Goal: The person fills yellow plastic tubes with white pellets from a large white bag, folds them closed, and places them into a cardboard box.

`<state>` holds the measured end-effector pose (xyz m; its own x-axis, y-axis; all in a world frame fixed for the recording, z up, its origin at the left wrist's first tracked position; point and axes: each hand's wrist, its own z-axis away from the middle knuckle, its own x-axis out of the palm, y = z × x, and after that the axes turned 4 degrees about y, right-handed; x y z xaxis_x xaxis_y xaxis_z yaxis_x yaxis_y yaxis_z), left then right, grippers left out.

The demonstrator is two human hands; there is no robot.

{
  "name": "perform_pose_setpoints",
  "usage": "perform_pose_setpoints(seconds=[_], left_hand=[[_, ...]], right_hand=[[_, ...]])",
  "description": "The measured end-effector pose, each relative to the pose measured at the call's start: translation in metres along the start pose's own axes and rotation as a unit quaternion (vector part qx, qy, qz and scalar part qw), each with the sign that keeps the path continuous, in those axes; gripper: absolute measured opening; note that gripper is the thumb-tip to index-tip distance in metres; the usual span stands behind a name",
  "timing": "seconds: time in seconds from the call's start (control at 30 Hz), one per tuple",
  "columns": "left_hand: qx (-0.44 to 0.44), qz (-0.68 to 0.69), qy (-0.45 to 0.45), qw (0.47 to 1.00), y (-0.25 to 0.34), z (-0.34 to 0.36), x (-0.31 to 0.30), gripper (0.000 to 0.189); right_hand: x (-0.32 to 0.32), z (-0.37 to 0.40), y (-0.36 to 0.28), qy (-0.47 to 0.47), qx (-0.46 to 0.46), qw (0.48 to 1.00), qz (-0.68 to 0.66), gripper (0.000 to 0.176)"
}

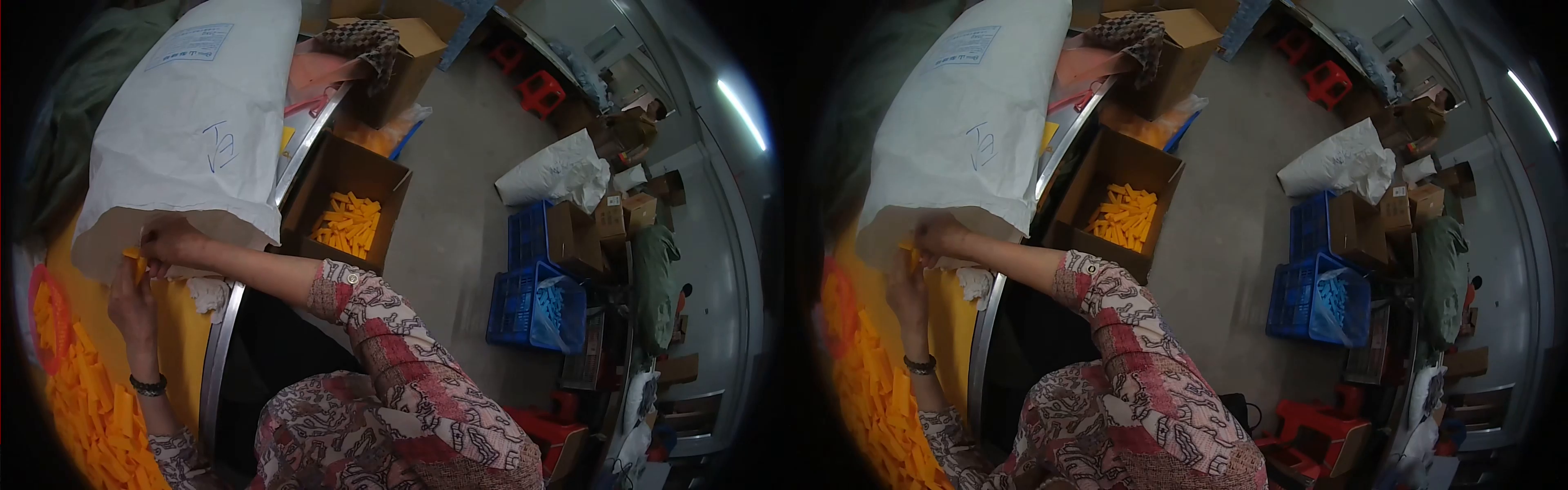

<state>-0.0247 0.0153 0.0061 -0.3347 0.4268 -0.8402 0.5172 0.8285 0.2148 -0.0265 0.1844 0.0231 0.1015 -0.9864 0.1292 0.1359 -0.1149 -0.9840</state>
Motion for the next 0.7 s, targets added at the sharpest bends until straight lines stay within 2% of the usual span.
perform_pose_setpoints(seconds=[0.13,0.2,0.27,0.33,0.37,0.4,0.5,0.53,0.6,0.7], left_hand=[[0.018,-0.02,0.035,0.999,0.004,0.0,-0.003,0.033],[0.01,-0.049,0.028,0.998,0.001,0.003,-0.003,0.032],[0.026,0.02,0.035,0.999,-0.004,0.006,-0.003,0.031],[-0.031,0.108,0.054,0.992,0.004,0.013,0.001,0.028],[-0.088,0.135,0.053,0.986,0.009,0.014,0.002,0.025],[-0.143,0.158,0.037,0.976,0.013,0.016,-0.003,0.023],[-0.177,0.274,0.08,0.942,0.018,0.022,-0.005,0.021],[-0.196,0.254,0.088,0.943,0.014,0.024,-0.002,0.021],[-0.174,0.287,0.116,0.935,0.008,0.029,0.002,0.021],[-0.218,0.314,0.092,0.919,0.005,0.036,-0.006,0.024]], right_hand=[[-0.005,-0.002,-0.003,-0.054,-0.006,0.995,0.082,0.015],[-0.007,0.003,-0.008,-0.041,0.011,0.994,0.103,0.016],[-0.002,-0.001,-0.006,-0.033,0.019,0.989,0.144,0.016],[0.0,-0.004,-0.005,-0.054,0.037,0.987,0.146,0.019],[0.002,-0.007,0.002,-0.049,0.055,0.996,0.047,0.021],[0.004,-0.006,0.001,-0.057,0.027,0.998,0.012,0.018],[0.014,0.006,-0.008,-0.054,-0.017,0.998,0.018,0.016],[0.015,0.006,-0.009,-0.069,-0.016,0.997,0.038,0.018],[0.018,0.005,-0.007,-0.097,-0.013,0.994,0.057,0.022],[0.026,0.0,-0.002,-0.106,-0.018,0.992,0.067,0.025]])
